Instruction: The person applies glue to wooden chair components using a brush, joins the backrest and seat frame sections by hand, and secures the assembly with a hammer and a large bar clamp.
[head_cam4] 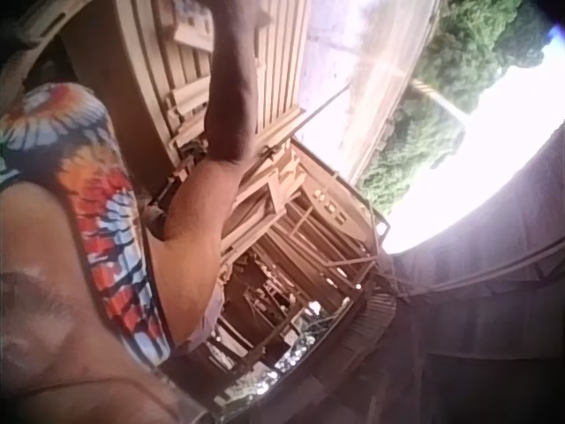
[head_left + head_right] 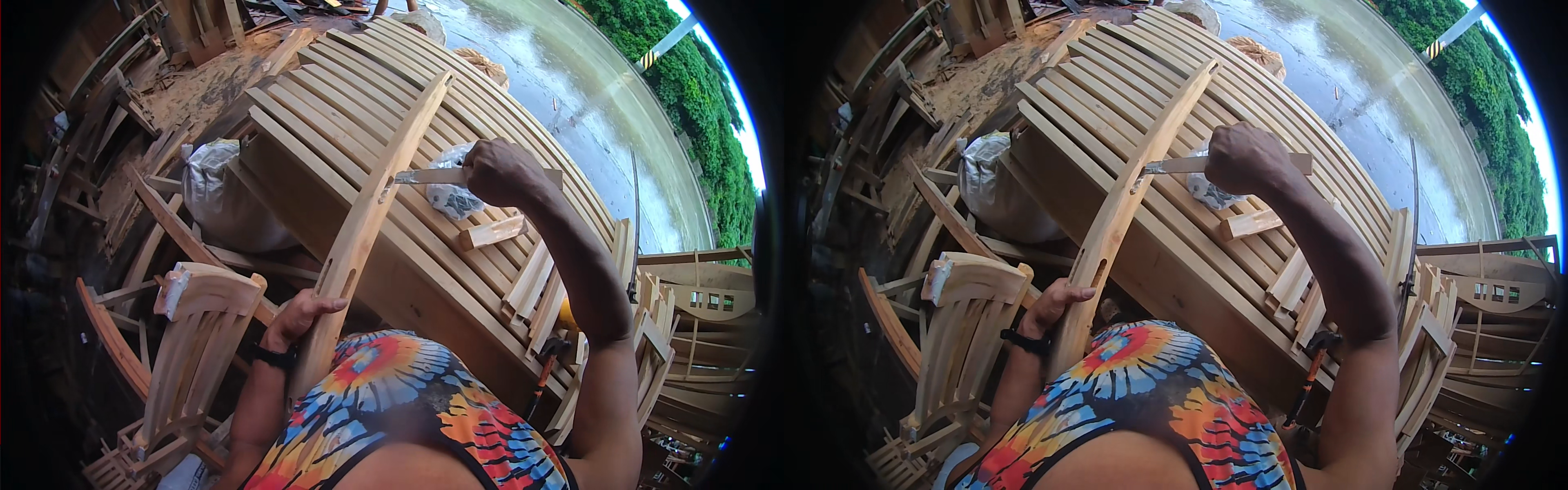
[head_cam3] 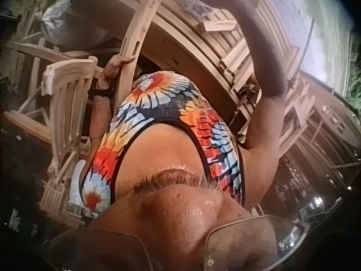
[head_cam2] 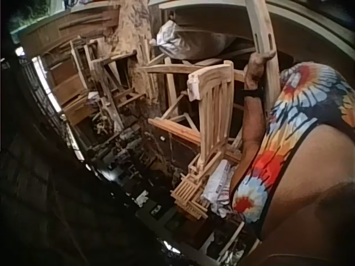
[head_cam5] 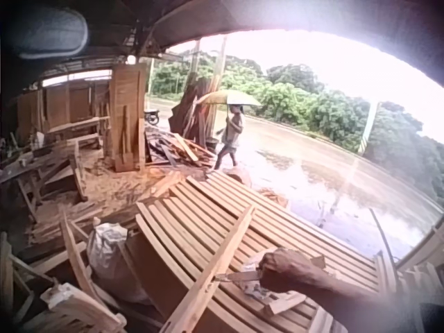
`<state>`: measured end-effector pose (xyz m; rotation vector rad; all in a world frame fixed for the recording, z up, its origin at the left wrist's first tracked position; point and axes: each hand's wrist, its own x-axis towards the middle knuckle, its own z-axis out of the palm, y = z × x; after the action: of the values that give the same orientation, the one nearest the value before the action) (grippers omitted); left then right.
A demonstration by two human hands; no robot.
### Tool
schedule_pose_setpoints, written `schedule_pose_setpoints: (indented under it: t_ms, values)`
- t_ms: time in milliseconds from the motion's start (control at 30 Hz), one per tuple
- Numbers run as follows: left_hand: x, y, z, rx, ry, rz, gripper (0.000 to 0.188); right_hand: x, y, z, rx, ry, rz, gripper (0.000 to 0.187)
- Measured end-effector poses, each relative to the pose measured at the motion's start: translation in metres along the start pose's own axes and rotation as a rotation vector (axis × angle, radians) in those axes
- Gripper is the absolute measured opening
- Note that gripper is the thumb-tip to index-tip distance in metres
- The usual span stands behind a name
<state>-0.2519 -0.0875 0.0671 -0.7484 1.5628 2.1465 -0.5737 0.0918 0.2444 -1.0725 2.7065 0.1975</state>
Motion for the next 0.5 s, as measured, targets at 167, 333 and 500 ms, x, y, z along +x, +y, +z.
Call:
schedule_pose_setpoints:
  t_ms: [167,333,500]
  values:
    - [-0.001,0.002,0.001,-0.013,0.000,0.014,0.051,0.005,-0.010,0.014,-0.019,-0.013,-0.104,0.021]
    - [-0.001,0.003,0.004,0.019,0.019,0.018,0.052,0.010,-0.027,0.015,0.037,-0.044,-0.144,0.024]
    - [-0.003,0.006,0.009,0.056,0.043,0.030,0.055,0.019,-0.035,0.018,0.058,-0.049,-0.148,0.026]
